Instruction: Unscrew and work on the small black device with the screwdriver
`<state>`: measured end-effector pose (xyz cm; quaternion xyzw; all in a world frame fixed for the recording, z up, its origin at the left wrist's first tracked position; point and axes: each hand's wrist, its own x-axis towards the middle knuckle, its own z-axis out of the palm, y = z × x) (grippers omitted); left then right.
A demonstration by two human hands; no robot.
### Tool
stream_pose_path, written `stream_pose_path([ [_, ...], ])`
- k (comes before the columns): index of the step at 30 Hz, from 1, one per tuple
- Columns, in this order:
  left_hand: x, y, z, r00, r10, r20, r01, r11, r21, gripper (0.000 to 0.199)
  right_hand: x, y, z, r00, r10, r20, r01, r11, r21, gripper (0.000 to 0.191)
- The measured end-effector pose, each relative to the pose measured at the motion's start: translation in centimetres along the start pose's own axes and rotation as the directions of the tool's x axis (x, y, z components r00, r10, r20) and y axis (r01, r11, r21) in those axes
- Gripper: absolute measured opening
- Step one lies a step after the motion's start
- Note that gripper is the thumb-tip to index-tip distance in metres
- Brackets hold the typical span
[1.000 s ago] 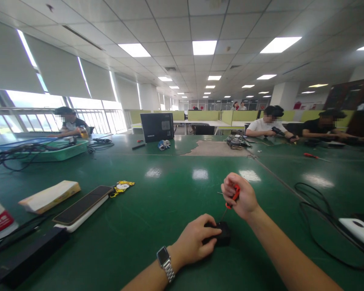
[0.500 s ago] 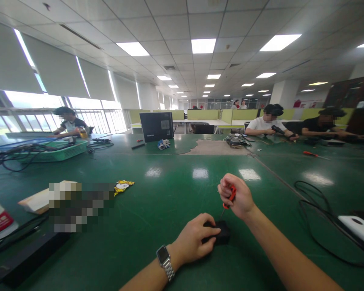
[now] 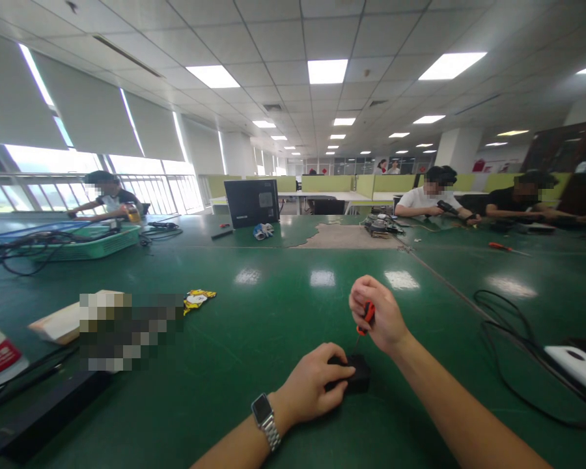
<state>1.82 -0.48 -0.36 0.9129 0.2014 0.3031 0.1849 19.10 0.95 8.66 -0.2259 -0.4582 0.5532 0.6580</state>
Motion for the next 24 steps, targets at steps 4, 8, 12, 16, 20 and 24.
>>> stream_pose_path([
  [4,0.0,-0.7,-0.9,1.000,-0.024,0.020,0.025,0.999,-0.034,0.033,0.0,0.4,0.1,0.994,-0.065,-0.083,0.058,0.995,-0.085,0.022],
  [8,-0.4,-1.8,-1.9,0.997,-0.075,0.034,0.076,0.997,-0.023,0.038,0.2,0.4,-0.1,0.984,-0.128,-0.125,0.077,0.934,-0.349,0.023],
  [12,-0.7,-2.2,-1.9,0.994,-0.112,0.012,0.112,0.994,-0.006,0.035,0.4,0.0,-0.2,0.981,-0.161,-0.110,0.087,0.864,-0.496,0.021],
  [16,-0.8,-2.1,-1.6,0.992,-0.127,0.003,0.127,0.992,0.001,0.035,0.6,-0.2,-0.4,0.992,-0.027,-0.121,-0.020,0.929,-0.371,0.021],
  [20,-0.8,-2.0,-1.6,0.991,-0.133,-0.002,0.133,0.991,0.009,0.036,0.5,-0.3,-0.7,0.992,-0.011,-0.122,-0.034,0.934,-0.356,0.021],
  [24,-0.7,-1.9,-1.6,0.991,-0.136,0.002,0.136,0.991,0.009,0.036,0.4,-0.6,-0.7,0.996,-0.016,-0.083,-0.017,0.923,-0.384,0.015],
])
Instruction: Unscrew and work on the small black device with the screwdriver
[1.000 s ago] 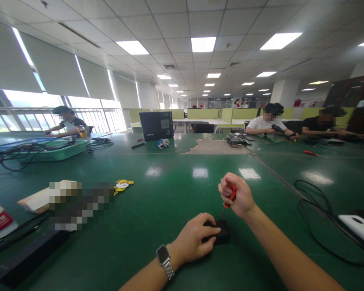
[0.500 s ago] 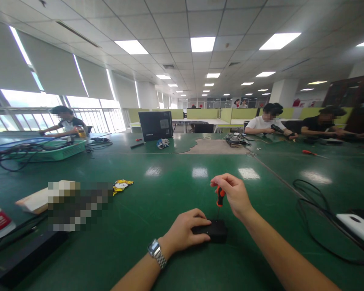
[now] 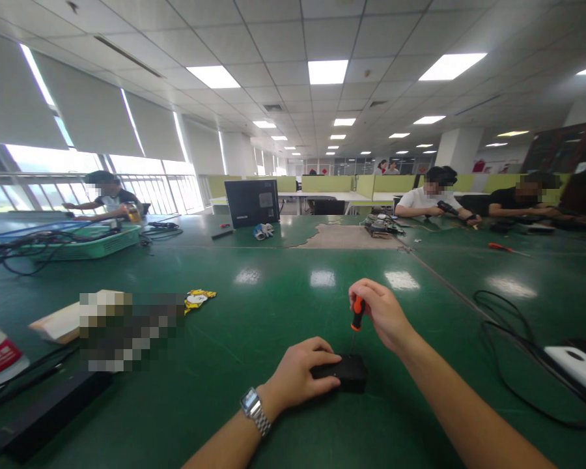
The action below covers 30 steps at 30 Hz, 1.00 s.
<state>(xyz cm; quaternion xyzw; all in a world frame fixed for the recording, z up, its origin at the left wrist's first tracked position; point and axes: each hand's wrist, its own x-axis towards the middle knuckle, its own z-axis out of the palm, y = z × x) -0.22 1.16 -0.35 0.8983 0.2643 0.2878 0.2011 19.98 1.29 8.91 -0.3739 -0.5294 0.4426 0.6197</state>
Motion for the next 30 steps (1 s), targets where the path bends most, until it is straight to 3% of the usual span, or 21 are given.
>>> stream_pose_path([
  [5,0.02,0.05,-0.03,1.000,-0.009,0.000,0.009,1.000,-0.006,0.035,-0.23,-0.33,0.23,0.989,0.089,0.115,-0.106,0.983,0.150,0.013],
  [10,-0.08,0.14,-0.05,1.000,-0.008,-0.008,0.007,1.000,-0.016,0.035,-0.04,-0.07,0.23,0.997,0.081,0.020,-0.082,0.991,0.103,0.013],
  [16,-0.08,0.24,-0.12,1.000,-0.013,-0.011,0.013,1.000,-0.027,0.035,-0.08,-0.09,0.18,0.994,0.065,0.091,-0.081,0.979,0.186,0.012],
  [22,-0.03,0.34,-0.17,1.000,-0.014,-0.010,0.014,0.999,-0.036,0.034,-0.14,-0.01,0.50,0.998,0.070,-0.002,-0.069,0.992,0.103,0.019],
  [30,-0.08,0.40,0.06,1.000,-0.015,-0.019,0.015,1.000,-0.017,0.033,-0.24,-0.08,0.54,0.996,0.049,0.076,-0.060,0.987,0.149,0.015],
])
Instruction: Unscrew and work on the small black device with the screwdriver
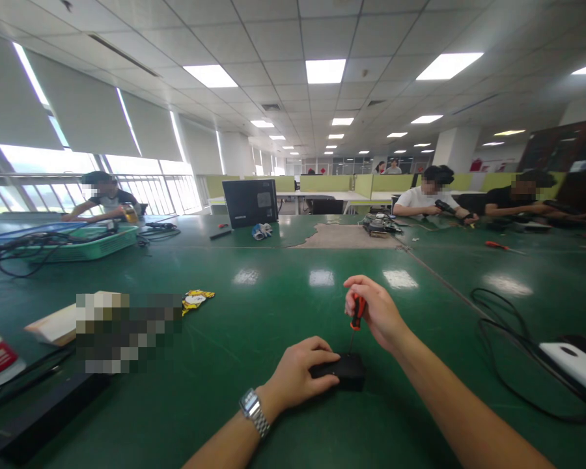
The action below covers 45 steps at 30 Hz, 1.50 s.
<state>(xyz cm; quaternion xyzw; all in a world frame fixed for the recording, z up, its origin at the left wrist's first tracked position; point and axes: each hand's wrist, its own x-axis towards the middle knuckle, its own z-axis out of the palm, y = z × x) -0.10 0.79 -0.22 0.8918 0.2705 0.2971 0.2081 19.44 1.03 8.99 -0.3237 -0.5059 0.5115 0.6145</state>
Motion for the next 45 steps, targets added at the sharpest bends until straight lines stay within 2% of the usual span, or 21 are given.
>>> stream_pose_path([
  [7,0.1,-0.1,0.0,1.000,-0.002,0.007,0.002,1.000,0.008,0.034,0.1,0.1,0.2,0.997,-0.003,-0.071,0.000,0.999,-0.041,0.019],
  [13,0.1,0.0,-0.1,1.000,0.002,0.014,-0.002,1.000,0.000,0.033,0.1,0.1,0.2,0.999,-0.031,-0.034,0.030,0.999,-0.012,0.014],
  [19,0.1,0.0,-0.2,1.000,0.001,0.013,-0.002,1.000,0.020,0.034,0.0,0.1,0.2,1.000,-0.008,-0.005,0.008,1.000,-0.025,0.016],
  [26,0.2,-0.1,0.0,1.000,0.018,0.012,-0.018,0.999,0.026,0.033,0.1,-0.1,0.2,0.994,-0.043,-0.096,0.035,0.995,-0.090,0.014],
  [37,0.4,-0.5,0.4,0.999,0.037,-0.020,-0.036,0.998,0.055,0.031,0.3,0.4,0.9,0.995,-0.072,-0.073,0.064,0.993,-0.103,0.016],
  [45,1.4,-1.0,0.9,0.997,0.021,-0.068,-0.015,0.996,0.093,0.029,3.1,0.3,0.3,0.995,-0.080,-0.064,0.058,0.953,-0.298,0.019],
])
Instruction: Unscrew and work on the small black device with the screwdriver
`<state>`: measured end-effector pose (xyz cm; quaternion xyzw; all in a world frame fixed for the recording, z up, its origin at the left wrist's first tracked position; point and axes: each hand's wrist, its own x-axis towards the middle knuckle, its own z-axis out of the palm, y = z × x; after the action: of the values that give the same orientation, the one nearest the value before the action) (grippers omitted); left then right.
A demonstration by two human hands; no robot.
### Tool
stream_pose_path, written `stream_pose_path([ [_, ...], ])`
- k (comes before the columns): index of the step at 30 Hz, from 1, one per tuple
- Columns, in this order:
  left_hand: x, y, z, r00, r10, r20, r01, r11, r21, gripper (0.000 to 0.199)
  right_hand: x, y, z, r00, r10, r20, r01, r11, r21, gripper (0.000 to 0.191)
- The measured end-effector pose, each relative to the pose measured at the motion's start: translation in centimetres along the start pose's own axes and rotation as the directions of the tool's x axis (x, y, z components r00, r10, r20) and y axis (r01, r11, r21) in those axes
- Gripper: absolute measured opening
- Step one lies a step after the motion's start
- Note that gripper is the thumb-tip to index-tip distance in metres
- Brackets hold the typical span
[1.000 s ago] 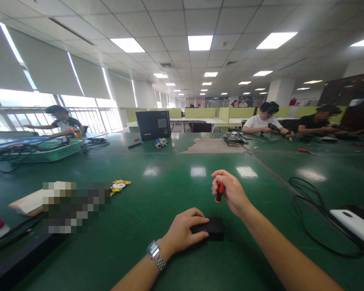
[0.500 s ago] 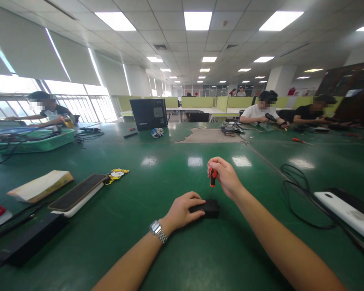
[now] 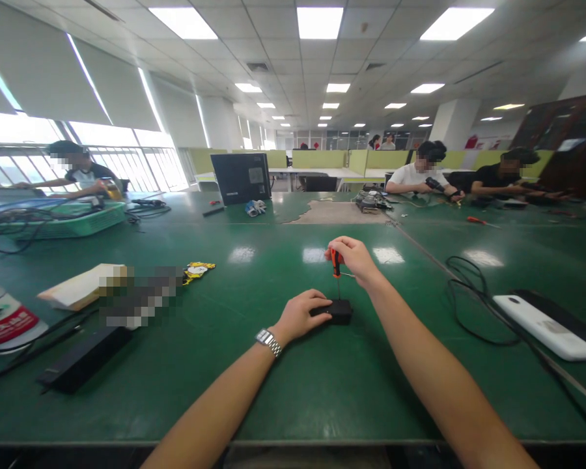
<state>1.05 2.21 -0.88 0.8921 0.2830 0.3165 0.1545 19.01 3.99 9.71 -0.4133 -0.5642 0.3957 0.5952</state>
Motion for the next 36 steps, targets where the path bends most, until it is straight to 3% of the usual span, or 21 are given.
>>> stream_pose_path([
  [5,1.4,-1.1,0.7,0.998,-0.044,-0.052,0.044,0.999,-0.001,0.028,1.5,0.8,-0.9,0.992,-0.092,-0.091,0.071,0.975,-0.212,0.024],
  [9,1.1,-1.5,0.5,0.996,-0.060,-0.072,0.060,0.998,-0.005,0.034,1.0,2.0,-1.7,0.940,-0.255,-0.228,0.176,0.932,-0.318,0.028],
  [15,-0.2,-1.9,-0.7,0.987,-0.118,-0.108,0.116,0.993,-0.026,0.039,0.3,2.4,-1.9,0.916,-0.366,-0.164,0.271,0.866,-0.421,0.029],
  [26,-0.4,-2.1,-1.6,0.991,-0.131,-0.006,0.130,0.986,-0.102,0.036,-0.2,0.5,-2.2,0.967,-0.253,0.012,0.232,0.866,-0.442,0.023],
  [31,-0.6,-2.0,-1.5,0.986,-0.164,-0.010,0.162,0.981,-0.103,0.041,-0.6,-1.0,-2.6,0.975,-0.221,0.034,0.194,0.762,-0.618,0.023],
  [36,-0.6,-1.9,-1.5,0.984,-0.175,-0.008,0.173,0.979,-0.107,0.039,-0.6,-0.9,-2.9,0.982,-0.175,0.075,0.176,0.692,-0.700,0.028],
])
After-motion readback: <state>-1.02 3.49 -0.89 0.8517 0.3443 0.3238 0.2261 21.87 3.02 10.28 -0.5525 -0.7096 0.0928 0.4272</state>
